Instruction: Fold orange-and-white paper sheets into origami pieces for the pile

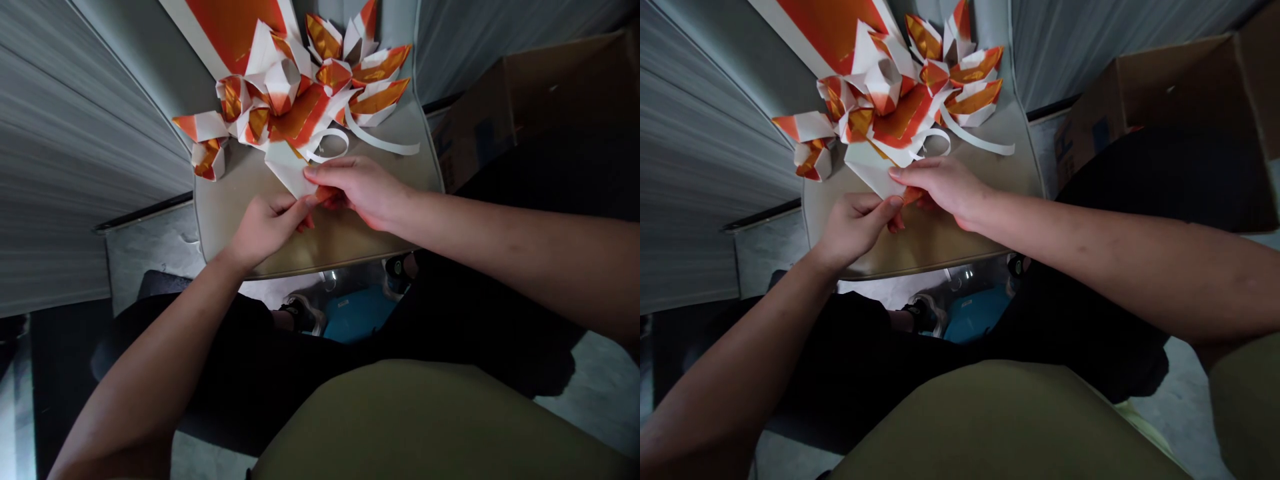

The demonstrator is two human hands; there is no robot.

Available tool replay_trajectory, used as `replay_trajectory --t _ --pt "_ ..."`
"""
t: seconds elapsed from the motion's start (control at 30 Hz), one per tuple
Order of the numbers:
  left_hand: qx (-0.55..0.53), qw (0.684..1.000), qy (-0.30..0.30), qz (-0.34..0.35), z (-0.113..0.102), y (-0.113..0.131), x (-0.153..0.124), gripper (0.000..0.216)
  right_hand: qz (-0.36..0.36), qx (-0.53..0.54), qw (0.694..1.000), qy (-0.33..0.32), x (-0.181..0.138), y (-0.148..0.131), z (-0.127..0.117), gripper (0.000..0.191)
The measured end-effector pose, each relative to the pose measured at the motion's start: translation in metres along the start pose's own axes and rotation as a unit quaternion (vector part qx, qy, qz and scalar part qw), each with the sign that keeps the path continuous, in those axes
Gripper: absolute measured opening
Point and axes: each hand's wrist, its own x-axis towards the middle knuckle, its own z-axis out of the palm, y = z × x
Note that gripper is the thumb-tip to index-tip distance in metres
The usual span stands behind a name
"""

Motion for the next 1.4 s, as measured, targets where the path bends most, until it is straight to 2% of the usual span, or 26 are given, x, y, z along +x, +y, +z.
replay_trajectory --t 0.17,0.4,0.53,0.63,0.73,0.83,1.0,1.2,1.4 --pt "-0.001 1.0 -0.001 -0.002 0.0 -0.003 -0.001 0.052 -0.012 -0.009 1.0 -0.01 -0.002 -0.001 0.0 0.032" --pt "-0.007 1.0 -0.004 -0.001 -0.001 0.009 -0.004 0.047 -0.008 -0.025 1.0 -0.009 -0.001 -0.001 0.001 0.037" --pt "-0.037 0.999 -0.02 -0.014 -0.01 0.0 0.0 0.052 0.01 -0.049 0.999 -0.014 -0.001 -0.003 0.003 0.034" --pt "-0.067 0.997 0.038 -0.007 -0.022 -0.007 0.003 0.061 0.025 -0.072 0.995 -0.062 -0.004 -0.003 0.004 0.029" --pt "-0.026 0.997 0.073 -0.027 -0.032 -0.008 0.005 0.063 0.035 -0.079 0.992 -0.096 -0.006 -0.002 0.005 0.026" --pt "0.0 0.997 0.064 -0.036 -0.033 -0.004 0.005 0.062 0.029 -0.088 0.993 -0.08 -0.007 -0.002 0.005 0.024" --pt "0.012 0.997 0.077 0.008 -0.03 -0.002 0.005 0.068 0.031 -0.096 0.992 -0.072 -0.009 -0.002 0.005 0.024" --pt "0.04 0.998 0.048 0.002 -0.031 0.002 0.005 0.064 0.0 -0.074 0.997 -0.009 -0.006 -0.001 0.002 0.031" --pt "0.028 0.996 0.084 0.017 -0.028 0.007 0.003 0.056 0.009 -0.065 0.998 -0.002 -0.005 -0.001 -0.001 0.036"
